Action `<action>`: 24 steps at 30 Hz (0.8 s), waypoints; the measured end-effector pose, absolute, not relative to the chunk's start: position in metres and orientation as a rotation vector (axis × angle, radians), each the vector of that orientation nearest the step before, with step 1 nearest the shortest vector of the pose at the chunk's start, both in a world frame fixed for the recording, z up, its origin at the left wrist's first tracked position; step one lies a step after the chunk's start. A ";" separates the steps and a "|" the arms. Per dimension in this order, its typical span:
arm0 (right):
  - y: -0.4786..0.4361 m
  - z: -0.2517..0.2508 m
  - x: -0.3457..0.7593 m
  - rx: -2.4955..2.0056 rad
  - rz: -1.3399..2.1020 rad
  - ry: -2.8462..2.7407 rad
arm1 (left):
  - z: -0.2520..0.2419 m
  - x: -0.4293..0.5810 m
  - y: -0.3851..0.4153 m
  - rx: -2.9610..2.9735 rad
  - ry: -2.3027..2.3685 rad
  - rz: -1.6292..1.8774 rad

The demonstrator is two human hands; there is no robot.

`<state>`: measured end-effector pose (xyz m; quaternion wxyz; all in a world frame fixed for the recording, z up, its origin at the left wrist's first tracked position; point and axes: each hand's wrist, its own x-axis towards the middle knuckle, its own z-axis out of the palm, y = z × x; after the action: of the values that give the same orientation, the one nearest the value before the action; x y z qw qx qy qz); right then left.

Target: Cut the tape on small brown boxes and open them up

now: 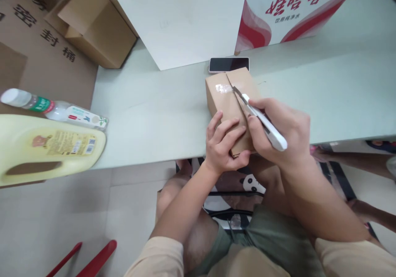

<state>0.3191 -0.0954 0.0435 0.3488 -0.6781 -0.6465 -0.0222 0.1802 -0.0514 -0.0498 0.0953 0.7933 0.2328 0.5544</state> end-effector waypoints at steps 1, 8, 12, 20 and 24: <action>-0.097 0.044 0.320 -1.756 -0.055 -1.662 | -0.050 0.180 -0.051 2.352 0.695 1.639; -0.102 0.039 0.317 -1.645 -0.113 -1.541 | -0.054 0.178 -0.049 2.337 0.680 1.649; -0.095 0.029 0.316 -1.327 -0.217 -1.224 | -0.057 0.174 -0.042 2.385 0.675 1.639; -0.075 0.012 0.359 -1.324 -0.241 -0.948 | -0.061 0.160 -0.025 2.273 0.774 1.555; -0.068 -0.030 0.379 -1.843 -0.035 -1.192 | -0.068 0.139 -0.009 2.116 0.898 1.536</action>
<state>0.3794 -0.0680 -0.0297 0.4556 -0.7473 -0.4835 -0.0141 0.1393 -0.0092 -0.0685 0.1873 0.7520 0.3191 0.5456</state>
